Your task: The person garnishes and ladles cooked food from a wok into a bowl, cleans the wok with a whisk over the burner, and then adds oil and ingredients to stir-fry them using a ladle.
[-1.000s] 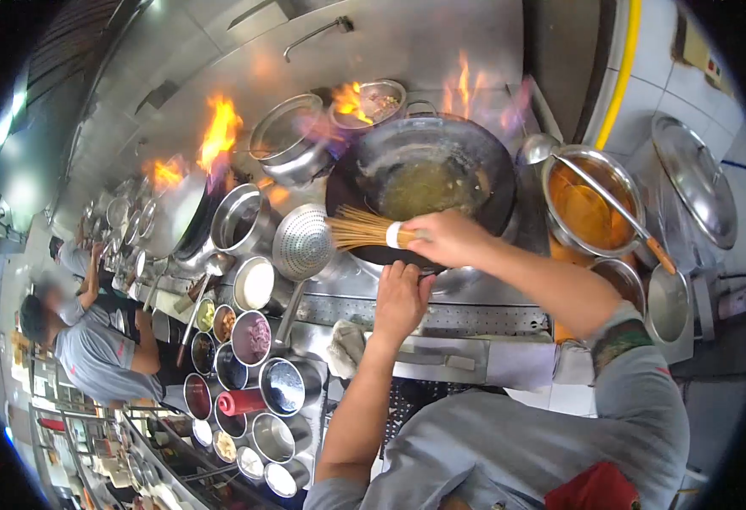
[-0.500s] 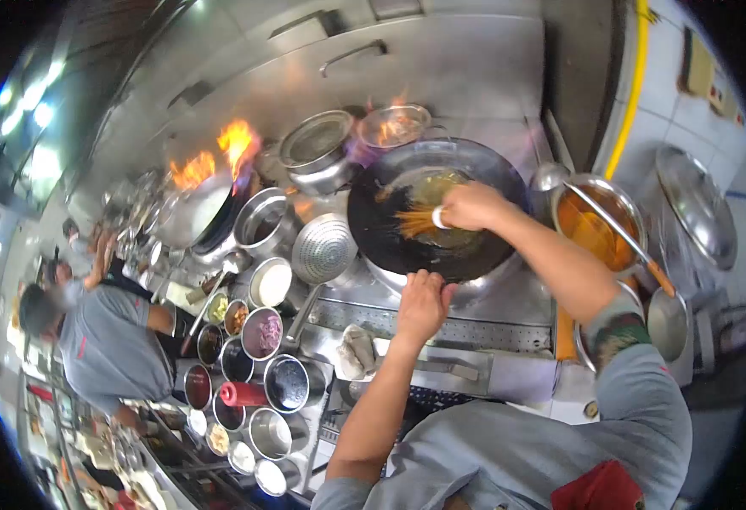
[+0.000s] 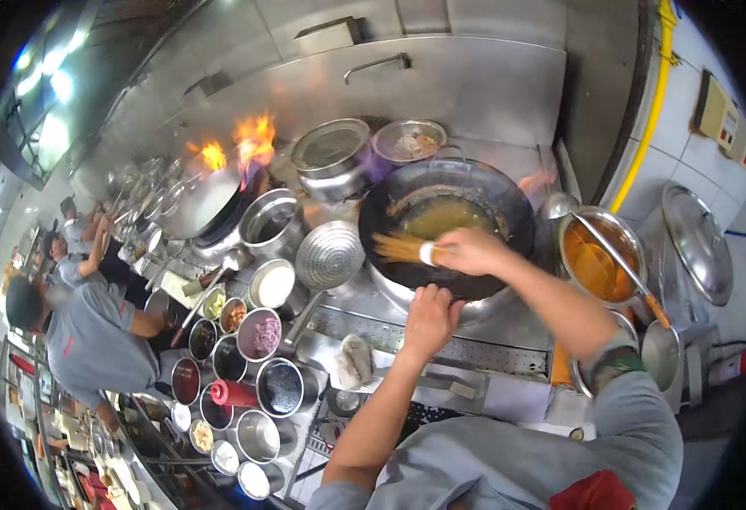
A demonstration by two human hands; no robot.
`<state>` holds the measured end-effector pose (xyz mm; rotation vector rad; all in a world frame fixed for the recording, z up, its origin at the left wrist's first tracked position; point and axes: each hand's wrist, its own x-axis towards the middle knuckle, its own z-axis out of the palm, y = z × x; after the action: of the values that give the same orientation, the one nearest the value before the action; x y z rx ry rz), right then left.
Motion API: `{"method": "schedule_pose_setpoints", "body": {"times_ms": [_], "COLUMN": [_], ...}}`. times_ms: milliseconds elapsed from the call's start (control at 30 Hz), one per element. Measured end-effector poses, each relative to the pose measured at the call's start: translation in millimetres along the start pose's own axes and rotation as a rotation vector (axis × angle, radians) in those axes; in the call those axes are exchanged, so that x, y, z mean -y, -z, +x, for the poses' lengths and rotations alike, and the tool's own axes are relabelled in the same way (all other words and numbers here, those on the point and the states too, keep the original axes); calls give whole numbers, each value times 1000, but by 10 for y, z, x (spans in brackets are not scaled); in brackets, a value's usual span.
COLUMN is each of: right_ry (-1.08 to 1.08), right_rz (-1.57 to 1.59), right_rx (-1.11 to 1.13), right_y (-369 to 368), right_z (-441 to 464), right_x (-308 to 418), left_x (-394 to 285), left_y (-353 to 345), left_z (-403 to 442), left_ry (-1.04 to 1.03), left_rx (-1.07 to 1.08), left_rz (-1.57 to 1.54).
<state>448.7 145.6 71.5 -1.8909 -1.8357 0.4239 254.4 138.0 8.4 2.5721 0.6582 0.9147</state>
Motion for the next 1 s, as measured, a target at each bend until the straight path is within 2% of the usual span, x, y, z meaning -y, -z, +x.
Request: {"method": "schedule_pose_setpoints", "body": {"times_ms": [67,167,200,300,367,400,433,500,533,567,633,733,767,867,900,933,1000], "right_ry": [-102,-224,-92,11,-157,-147,-50,-57,59,48,-399,-388,-417,-257,-278,-273,-391], "right_rz": [-57,-262,-241,-123,-102,-115,-190,-369,-423,-418,-518,-577,-510,-755,-741,-629,-649], "right_rx": [-189,49,224,117,49,23,118,367,361,412,464,231,158,354,361,343,35], "right_y": [-247,108,279,341,82,127,117,570,797,1014,1234,745,676,977,1148,1137,698], "right_z": [262,270,193,178,570,618,689,247,-26,-203,-281,237,283,185,114,208,396], "right_x": [48,139,151,399,271,340,130,471,571,451,707,-486,-499,-513,-349,-990,-1105], "left_x": [15,43,89,97,111,199,193,135,271,235,168,150,150,345,454,619,850], "left_y": [33,7,-1,-3,-6,-118,-63,69,-145,-69,-13,159,242,651,819,989,1057], "left_z": [36,-71,-10,-36,-63,-99,-83,-82,-101,-124,-96,-108,-113,-438,-635,-834,-1141], "left_ry": [15,-4,-4,10,-38,-27,-3,-20,-25,-23,14,39,43,-34,90,208,406], "left_rx": [39,28,-11,-38,-75,-77,-18,-28,0,-2,30,120,145,-150,-115,-73,-141], "left_rz": [3,-54,-62,-117,-105,-144,-141,-155,-152,-184,-167,-225,-249,-178,-196,-208,-53]}}
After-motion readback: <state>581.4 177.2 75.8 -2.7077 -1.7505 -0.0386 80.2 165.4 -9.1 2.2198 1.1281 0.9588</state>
